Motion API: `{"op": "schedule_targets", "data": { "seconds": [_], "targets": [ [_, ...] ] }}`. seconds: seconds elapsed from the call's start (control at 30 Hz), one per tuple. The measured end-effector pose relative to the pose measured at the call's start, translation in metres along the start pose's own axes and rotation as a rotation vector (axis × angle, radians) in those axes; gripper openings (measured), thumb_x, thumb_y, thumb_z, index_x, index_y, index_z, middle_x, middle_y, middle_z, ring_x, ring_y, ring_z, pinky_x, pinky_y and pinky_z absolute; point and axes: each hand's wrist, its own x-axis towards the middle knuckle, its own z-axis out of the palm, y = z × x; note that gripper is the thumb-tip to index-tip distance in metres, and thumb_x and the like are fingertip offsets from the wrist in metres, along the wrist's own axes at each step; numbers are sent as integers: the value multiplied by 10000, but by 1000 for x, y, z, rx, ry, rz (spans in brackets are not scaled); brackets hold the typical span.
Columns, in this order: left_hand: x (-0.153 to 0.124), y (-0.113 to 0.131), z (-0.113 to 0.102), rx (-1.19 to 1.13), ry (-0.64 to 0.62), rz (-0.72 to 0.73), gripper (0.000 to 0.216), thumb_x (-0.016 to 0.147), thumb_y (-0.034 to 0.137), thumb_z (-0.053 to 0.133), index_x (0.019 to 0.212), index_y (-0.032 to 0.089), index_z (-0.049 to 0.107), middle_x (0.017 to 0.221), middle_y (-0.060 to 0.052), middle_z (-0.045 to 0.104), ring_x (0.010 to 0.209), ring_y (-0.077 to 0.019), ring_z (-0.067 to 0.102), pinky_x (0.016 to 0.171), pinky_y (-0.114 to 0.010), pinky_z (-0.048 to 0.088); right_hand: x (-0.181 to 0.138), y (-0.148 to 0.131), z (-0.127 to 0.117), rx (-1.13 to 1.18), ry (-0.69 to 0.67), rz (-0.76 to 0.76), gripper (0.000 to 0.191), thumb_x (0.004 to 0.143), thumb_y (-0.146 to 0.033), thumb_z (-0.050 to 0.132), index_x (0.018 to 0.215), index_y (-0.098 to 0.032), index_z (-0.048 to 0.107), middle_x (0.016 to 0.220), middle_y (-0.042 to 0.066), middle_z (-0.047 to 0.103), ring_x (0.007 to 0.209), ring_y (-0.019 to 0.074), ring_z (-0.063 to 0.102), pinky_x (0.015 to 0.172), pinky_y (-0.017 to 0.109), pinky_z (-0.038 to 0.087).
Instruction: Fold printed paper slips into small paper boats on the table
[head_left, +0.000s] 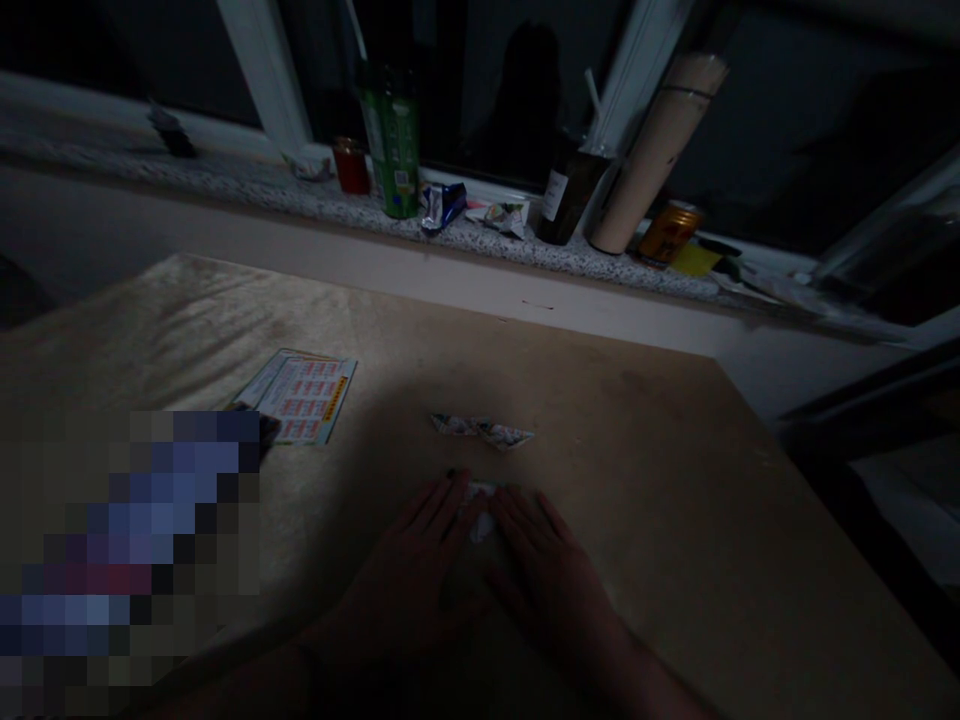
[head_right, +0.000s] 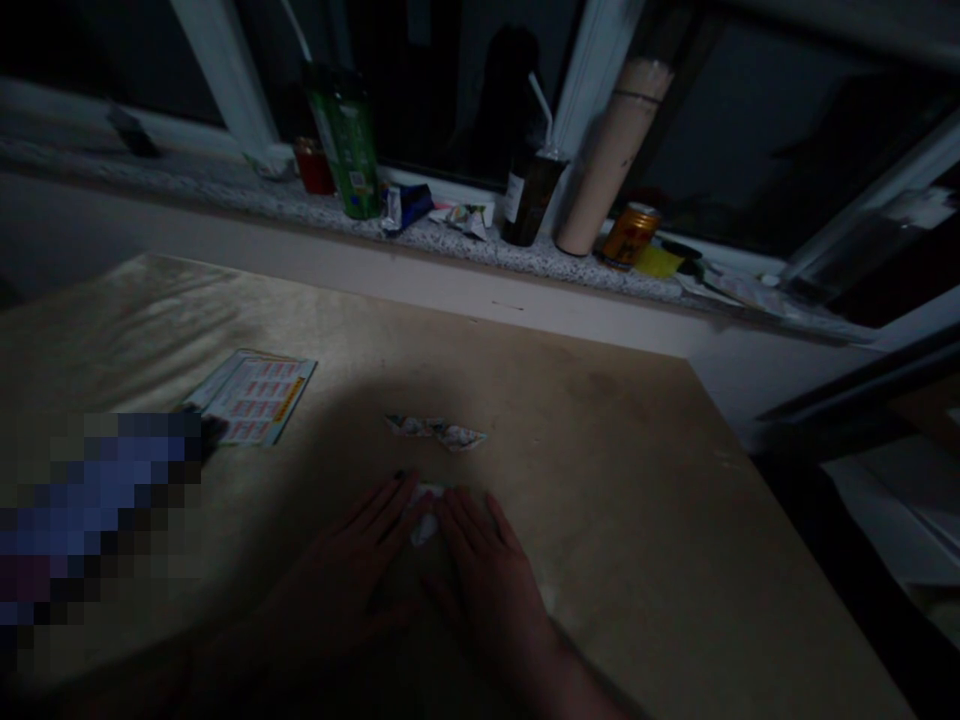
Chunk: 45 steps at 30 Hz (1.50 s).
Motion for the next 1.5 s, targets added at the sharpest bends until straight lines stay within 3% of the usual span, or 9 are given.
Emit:
{"op": "schedule_targets", "data": {
  "seconds": [0.23,0.4,0.63,0.87,1.13,1.5],
  "targets": [
    [0,0,1,38,1,14,788,841,606,419,1441,137,217,1496,-132,214,1365,-302,177,1087,-450,235,3,0,2,-22,36,7,497,890,-246,443,1368,-131,366,1407,80,416,1310,219,353,1105,502,255],
    [-1,-2,5,51,9,32,822,833,642,399,1437,113,224,1490,-149,224,1364,-303,180,1088,-438,228,4,-1,9,-33,66,2,570,861,-251,490,1389,-108,332,1447,104,344,1337,233,297,1102,457,286],
    [0,-2,4,37,10,50,832,833,657,383,1437,108,222,1496,-139,208,1365,-294,181,1093,-424,221,6,-2,5,-7,94,11,558,859,-293,497,1374,-118,371,1421,93,394,1326,224,323,1107,428,285],
    [0,0,-1,5,-4,19,813,845,624,394,1436,96,216,1490,-140,223,1360,-275,211,1086,-410,252,5,0,4,-33,37,-14,596,854,-297,501,1389,-92,335,1448,114,339,1340,247,289,1098,460,290],
    [1,0,-7,-25,-36,10,797,847,608,404,1435,99,228,1489,-134,227,1360,-278,210,1091,-418,245,4,-1,6,-103,151,46,528,860,-316,507,1348,-136,415,1447,106,341,1355,267,246,1096,526,245],
    [0,1,-6,-52,-78,-37,822,820,593,457,1452,147,177,1505,-112,170,1367,-282,177,1096,-431,232,1,4,6,-189,185,75,458,864,-304,493,1294,-149,485,1426,87,389,1336,277,289,1095,551,220]
  ]
}}
